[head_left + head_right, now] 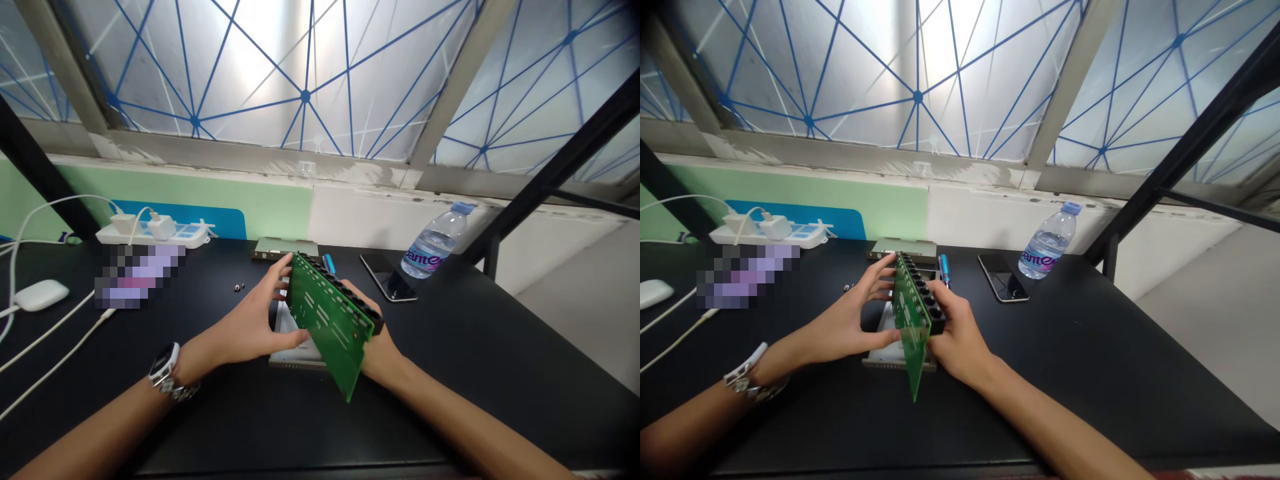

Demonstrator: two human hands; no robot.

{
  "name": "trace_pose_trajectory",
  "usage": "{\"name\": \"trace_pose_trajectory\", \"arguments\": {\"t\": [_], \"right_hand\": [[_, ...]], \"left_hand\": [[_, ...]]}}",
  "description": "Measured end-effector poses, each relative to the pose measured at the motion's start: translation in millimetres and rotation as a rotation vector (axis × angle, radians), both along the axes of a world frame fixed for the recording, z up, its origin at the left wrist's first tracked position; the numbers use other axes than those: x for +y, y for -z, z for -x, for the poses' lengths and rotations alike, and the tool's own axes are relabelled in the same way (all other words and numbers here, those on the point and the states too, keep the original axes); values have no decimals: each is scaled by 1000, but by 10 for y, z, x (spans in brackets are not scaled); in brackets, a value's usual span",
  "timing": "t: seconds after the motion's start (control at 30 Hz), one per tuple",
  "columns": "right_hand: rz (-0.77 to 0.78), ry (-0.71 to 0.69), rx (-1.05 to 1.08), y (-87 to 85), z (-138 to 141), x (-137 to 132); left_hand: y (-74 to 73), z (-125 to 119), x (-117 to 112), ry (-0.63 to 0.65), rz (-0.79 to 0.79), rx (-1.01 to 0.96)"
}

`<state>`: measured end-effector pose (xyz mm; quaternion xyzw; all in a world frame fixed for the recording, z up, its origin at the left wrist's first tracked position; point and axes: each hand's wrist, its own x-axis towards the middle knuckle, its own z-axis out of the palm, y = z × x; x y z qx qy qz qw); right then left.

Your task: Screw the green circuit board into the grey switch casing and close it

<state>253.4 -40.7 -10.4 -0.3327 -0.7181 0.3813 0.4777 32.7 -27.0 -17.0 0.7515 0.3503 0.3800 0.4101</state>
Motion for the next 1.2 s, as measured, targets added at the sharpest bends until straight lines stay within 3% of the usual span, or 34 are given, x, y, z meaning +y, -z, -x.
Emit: {"name": "trace_pose_trajectory", "arguments": {"t": [0.17,0.37,0.63,0.87,0.97,1.03,1.2], "right_hand": [[-66,-34,-40,-16,2,7],[15,-80,24,29,47,-14],[208,-87,62,-120,-25,-45],[324,-142,159,-106,-49,-16],[333,-130,202,-109,-50,-4],[336,-139,222,-109,-36,-5],[287,-102,215,-62,42,-31]], "left_hand": [[11,-4,35,-48,-192,12],[35,8,72,-96,-391,65],[10,54,87,-176,-497,181],[-21,80,136,-259,-555,152],[-29,103,174,-385,-506,109],[-40,118,198,-416,-377,97],[-86,100,193,-263,102,11]]}}
